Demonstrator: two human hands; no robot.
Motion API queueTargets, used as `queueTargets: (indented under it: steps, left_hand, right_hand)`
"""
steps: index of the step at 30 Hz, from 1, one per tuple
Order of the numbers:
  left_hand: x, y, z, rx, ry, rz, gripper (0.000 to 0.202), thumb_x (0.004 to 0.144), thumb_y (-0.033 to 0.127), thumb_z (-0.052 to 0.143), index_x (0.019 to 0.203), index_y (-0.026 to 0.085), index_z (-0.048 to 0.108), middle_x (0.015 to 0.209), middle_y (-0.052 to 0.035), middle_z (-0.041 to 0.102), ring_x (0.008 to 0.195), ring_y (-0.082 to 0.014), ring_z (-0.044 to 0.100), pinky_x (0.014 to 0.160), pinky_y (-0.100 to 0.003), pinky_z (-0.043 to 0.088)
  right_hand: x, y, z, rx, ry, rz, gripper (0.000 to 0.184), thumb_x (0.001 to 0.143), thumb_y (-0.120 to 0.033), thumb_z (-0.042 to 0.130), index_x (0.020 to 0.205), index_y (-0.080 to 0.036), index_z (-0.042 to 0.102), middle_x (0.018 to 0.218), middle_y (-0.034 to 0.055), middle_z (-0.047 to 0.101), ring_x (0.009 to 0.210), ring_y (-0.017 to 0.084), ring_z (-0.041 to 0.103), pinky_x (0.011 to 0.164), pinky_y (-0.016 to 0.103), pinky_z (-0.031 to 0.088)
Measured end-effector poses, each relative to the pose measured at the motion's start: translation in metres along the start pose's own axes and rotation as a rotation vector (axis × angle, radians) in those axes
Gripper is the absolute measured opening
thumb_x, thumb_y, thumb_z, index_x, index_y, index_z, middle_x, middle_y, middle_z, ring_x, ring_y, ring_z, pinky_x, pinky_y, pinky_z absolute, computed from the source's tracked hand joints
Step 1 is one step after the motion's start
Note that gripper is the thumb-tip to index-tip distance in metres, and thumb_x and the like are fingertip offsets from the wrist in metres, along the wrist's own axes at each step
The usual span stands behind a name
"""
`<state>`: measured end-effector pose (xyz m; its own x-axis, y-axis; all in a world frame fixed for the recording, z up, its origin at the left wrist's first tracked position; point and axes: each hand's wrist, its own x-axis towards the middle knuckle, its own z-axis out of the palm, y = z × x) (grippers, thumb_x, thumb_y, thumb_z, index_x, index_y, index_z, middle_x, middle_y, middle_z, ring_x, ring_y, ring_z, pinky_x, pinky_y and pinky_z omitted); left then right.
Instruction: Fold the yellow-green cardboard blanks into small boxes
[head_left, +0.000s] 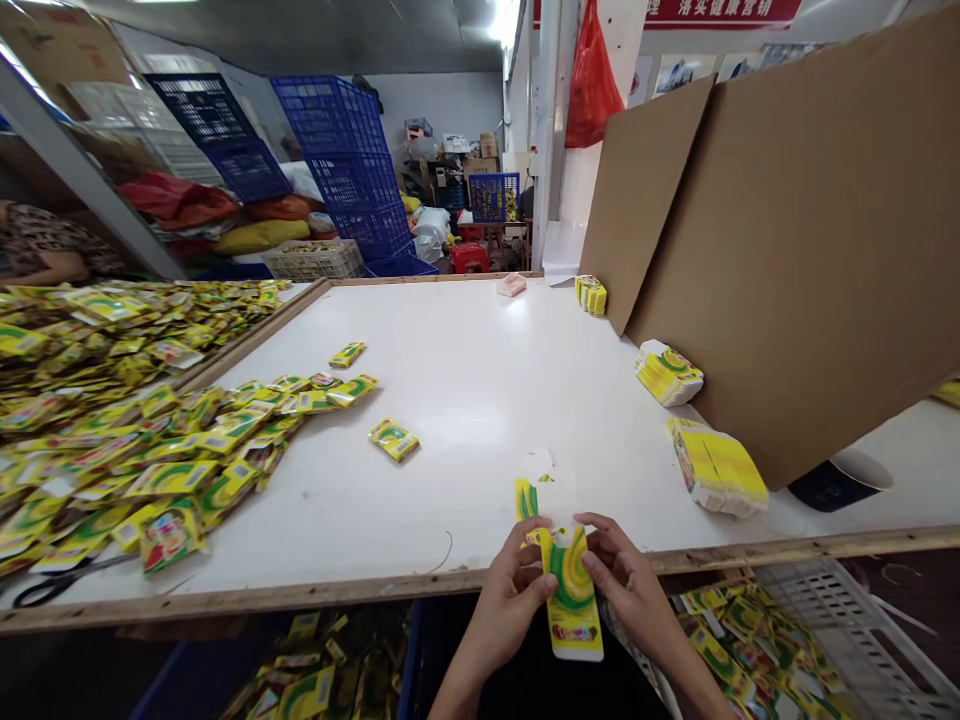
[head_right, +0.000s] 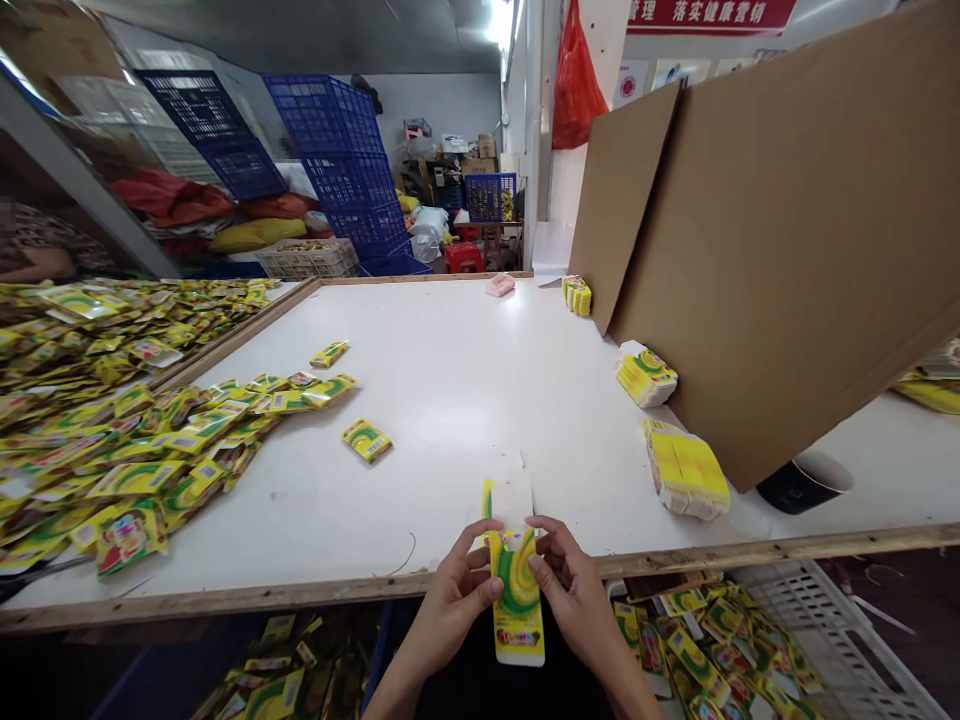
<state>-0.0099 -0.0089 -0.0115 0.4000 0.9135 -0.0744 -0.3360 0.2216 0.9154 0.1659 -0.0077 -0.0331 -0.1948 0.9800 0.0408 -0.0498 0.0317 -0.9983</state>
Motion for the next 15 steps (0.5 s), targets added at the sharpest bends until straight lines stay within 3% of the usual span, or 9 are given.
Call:
queueTargets:
  steps: [3, 5, 8, 11, 13, 15]
  left_hand:
    - [-0.0026, -0.0011, 0.0029, -0.094, -0.085, -0.033, 0.039, 0.077, 0.026, 0.072, 0.105, 0.024, 0.045, 0.094, -0.0036, 0.069, 0.080, -0.0184, 0.068, 0.072, -0.028, 0.049]
    - [-0.0040, -0.0038, 0.0050, -0.136, -0.116, -0.049, 0.039, 0.076, 0.026, 0.074, 0.101, 0.024, 0.044, 0.092, -0.0029, 0.069, 0.079, -0.0179, 0.068, 0.072, -0.028, 0.049]
    - [-0.0048, -0.0074, 0.0064, -0.144, -0.105, -0.064, 0.055, 0.077, 0.027, 0.074, 0.117, 0.027, 0.037, 0.095, -0.0040, 0.069, 0.073, -0.0157, 0.068, 0.070, -0.027, 0.049]
    - [-0.0042, -0.0073, 0.0070, -0.105, -0.090, -0.087, 0.080, 0.076, 0.027, 0.074, 0.137, 0.030, 0.022, 0.101, -0.0075, 0.069, 0.072, -0.0153, 0.068, 0.071, -0.027, 0.048]
    - [-0.0035, -0.0051, 0.0085, -0.082, -0.119, -0.090, 0.075, 0.076, 0.029, 0.074, 0.137, 0.026, 0.030, 0.104, -0.0102, 0.068, 0.078, -0.0185, 0.068, 0.074, -0.029, 0.049]
    - [-0.0029, -0.0026, 0.0106, -0.060, -0.124, -0.073, 0.058, 0.077, 0.029, 0.073, 0.128, 0.023, 0.045, 0.106, -0.0115, 0.068, 0.084, -0.0216, 0.068, 0.077, -0.032, 0.049]
  right_hand:
    - [-0.0001, -0.0080, -0.0068, -0.083, -0.038, 0.010, 0.025, 0.091, -0.044, 0.050, 0.099, -0.022, 0.058, 0.075, -0.0003, 0.056, 0.068, 0.015, 0.051, 0.062, 0.024, 0.041]
    - [0.0000, -0.0107, -0.0094, -0.144, -0.039, 0.004, 0.029, 0.091, -0.046, 0.049, 0.082, -0.020, 0.057, 0.067, -0.0016, 0.052, 0.063, 0.014, 0.046, 0.058, 0.024, 0.037]
    - [-0.0001, -0.0097, -0.0098, -0.183, 0.001, -0.024, 0.035, 0.091, -0.048, 0.049, 0.072, -0.019, 0.056, 0.066, -0.0007, 0.050, 0.064, 0.015, 0.046, 0.058, 0.024, 0.038]
    - [-0.0012, -0.0046, -0.0074, -0.117, 0.079, -0.044, 0.026, 0.090, -0.045, 0.053, 0.094, -0.021, 0.061, 0.080, 0.0028, 0.059, 0.074, 0.018, 0.054, 0.067, 0.026, 0.044]
    - [-0.0020, -0.0022, -0.0066, -0.037, 0.123, -0.023, 0.037, 0.090, -0.044, 0.053, 0.121, -0.024, 0.053, 0.089, 0.0045, 0.062, 0.077, 0.019, 0.058, 0.071, 0.029, 0.047]
    - [-0.0021, -0.0028, -0.0079, -0.030, 0.140, -0.042, 0.041, 0.090, -0.046, 0.053, 0.125, -0.025, 0.054, 0.096, 0.0067, 0.063, 0.084, 0.021, 0.060, 0.078, 0.032, 0.049]
